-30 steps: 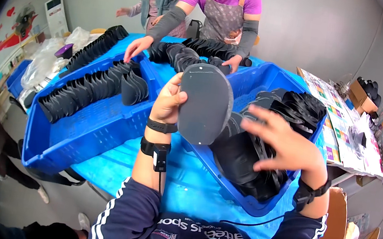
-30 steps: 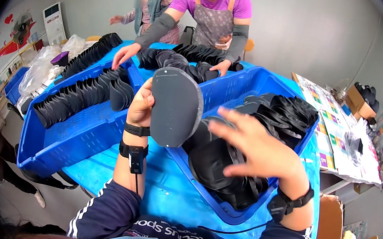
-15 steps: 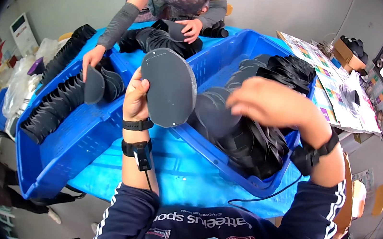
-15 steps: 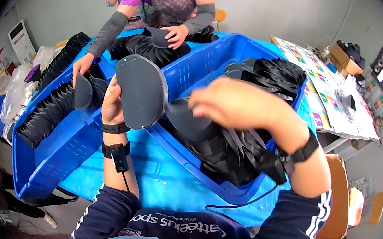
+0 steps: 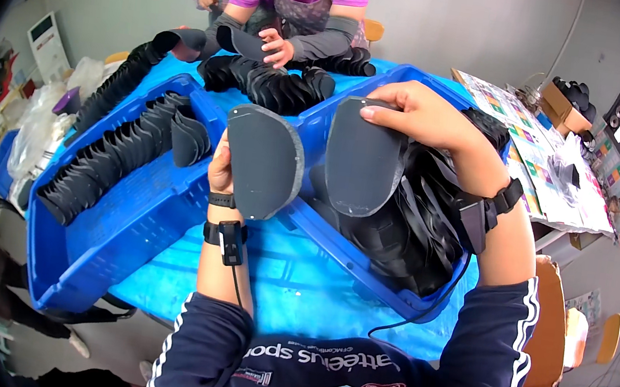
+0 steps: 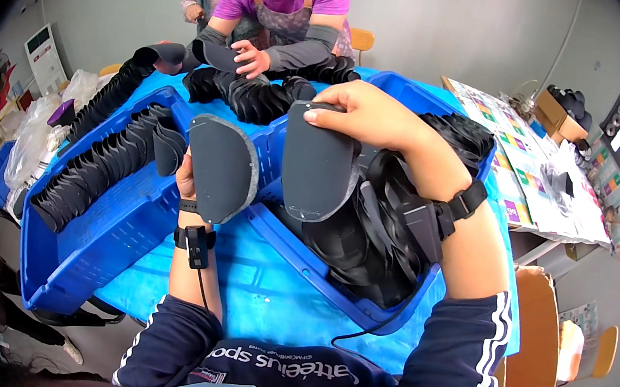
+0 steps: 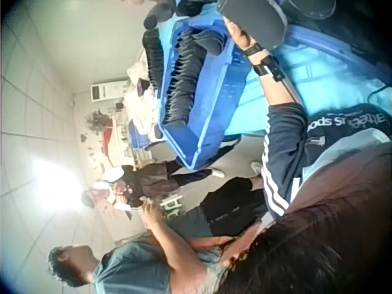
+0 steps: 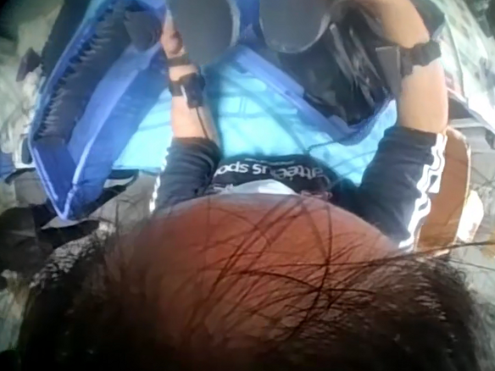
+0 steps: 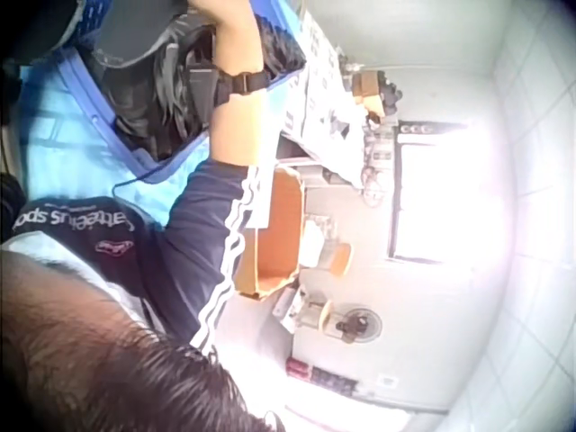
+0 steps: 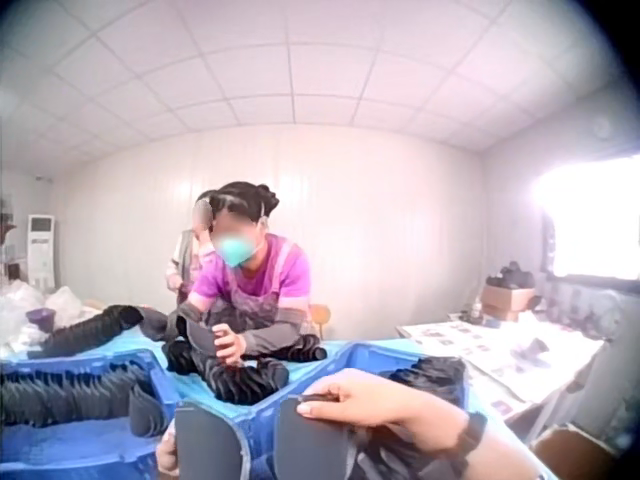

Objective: Sorting and organizing black shoe components in blue crates on a table.

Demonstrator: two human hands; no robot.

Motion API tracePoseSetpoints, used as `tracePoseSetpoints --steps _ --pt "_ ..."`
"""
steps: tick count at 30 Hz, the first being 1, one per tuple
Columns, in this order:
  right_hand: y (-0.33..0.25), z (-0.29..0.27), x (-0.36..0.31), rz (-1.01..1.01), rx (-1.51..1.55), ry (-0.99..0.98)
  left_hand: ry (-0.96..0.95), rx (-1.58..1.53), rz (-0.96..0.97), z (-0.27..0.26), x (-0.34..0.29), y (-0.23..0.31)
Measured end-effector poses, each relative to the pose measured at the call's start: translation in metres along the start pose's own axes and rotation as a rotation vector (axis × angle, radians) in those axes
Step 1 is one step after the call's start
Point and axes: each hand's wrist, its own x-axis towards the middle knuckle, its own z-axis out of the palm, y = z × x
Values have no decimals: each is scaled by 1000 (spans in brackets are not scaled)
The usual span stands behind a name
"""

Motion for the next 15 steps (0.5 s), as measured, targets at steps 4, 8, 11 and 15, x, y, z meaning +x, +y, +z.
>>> tracePoseSetpoints --steps 4,8,11,15 --pt "-3 8 16 -45 -125 37 -15 -30 -29 -26 -8 3" --pt "-10 10 21 -29 -131 -58 9 -51 20 -5 -5 2" --pt "-6 2 19 -31 146 -217 71 -69 54 10 -5 0" --pt "-2 -9 9 -4 313 -260 32 -56 85 29 -2 4"
